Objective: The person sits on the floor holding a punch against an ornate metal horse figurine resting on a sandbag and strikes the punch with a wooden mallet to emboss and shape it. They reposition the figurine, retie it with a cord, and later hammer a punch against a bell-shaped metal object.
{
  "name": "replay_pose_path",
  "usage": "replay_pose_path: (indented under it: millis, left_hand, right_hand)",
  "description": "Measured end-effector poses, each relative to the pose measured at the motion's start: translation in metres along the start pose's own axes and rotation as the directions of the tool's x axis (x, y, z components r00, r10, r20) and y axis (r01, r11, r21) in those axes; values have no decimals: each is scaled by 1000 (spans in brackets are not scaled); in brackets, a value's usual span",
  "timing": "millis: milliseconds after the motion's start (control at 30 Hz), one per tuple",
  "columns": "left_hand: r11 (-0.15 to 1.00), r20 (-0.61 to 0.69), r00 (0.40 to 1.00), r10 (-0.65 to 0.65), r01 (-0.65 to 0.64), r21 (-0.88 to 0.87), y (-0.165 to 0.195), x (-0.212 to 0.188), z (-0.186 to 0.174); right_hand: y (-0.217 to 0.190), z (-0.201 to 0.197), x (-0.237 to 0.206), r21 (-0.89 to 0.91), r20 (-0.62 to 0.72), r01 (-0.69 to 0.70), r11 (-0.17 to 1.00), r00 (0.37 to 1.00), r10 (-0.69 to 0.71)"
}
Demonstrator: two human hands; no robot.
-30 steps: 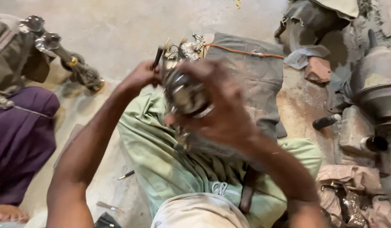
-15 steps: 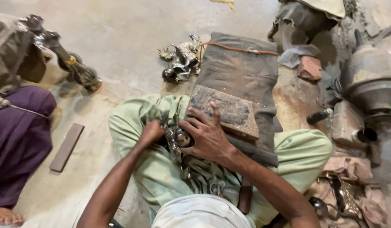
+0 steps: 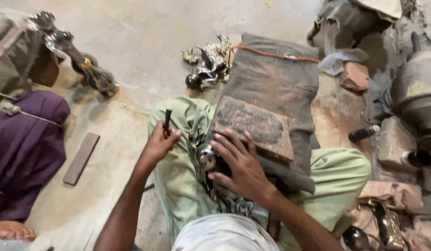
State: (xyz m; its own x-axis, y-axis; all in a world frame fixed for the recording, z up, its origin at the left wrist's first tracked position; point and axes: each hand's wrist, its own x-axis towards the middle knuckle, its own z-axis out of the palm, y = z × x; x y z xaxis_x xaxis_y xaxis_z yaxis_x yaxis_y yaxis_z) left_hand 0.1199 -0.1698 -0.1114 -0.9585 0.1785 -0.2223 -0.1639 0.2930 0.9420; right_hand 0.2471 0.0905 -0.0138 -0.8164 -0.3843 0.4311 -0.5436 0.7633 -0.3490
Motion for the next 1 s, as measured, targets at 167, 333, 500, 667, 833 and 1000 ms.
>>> replay_pose_path:
  millis: [167,333,500,667,833,1000]
  left_hand:
    - [922,128,989,72,-18,-386,31,-24,-11]
    - [942,235,965,119,-36,-333,90,-38,-11]
    - [951,379,913,153,-33,-306,131,-25,14]
    - [955,382,909,168,-54,-292,115,-13,10]
    - [946,12,999,-40,34,323,37,-21,-44]
    - [527,17,971,-239,115,842,-75,-61,-74]
  right_hand:
    - [21,-25,-61,116,-358,-251,961,892,276]
    - [87,-24,-161,468,-559,-566,679,406,723]
    - [115,10,-234,212,-134,-883,418,398,908]
    - [90,51,-243,-187,14,-871,454,460,888]
    - [87,44,-212,-238,63,-913,332,327,943]
    - [91,31,-190,-277,121,-896,348,326,937]
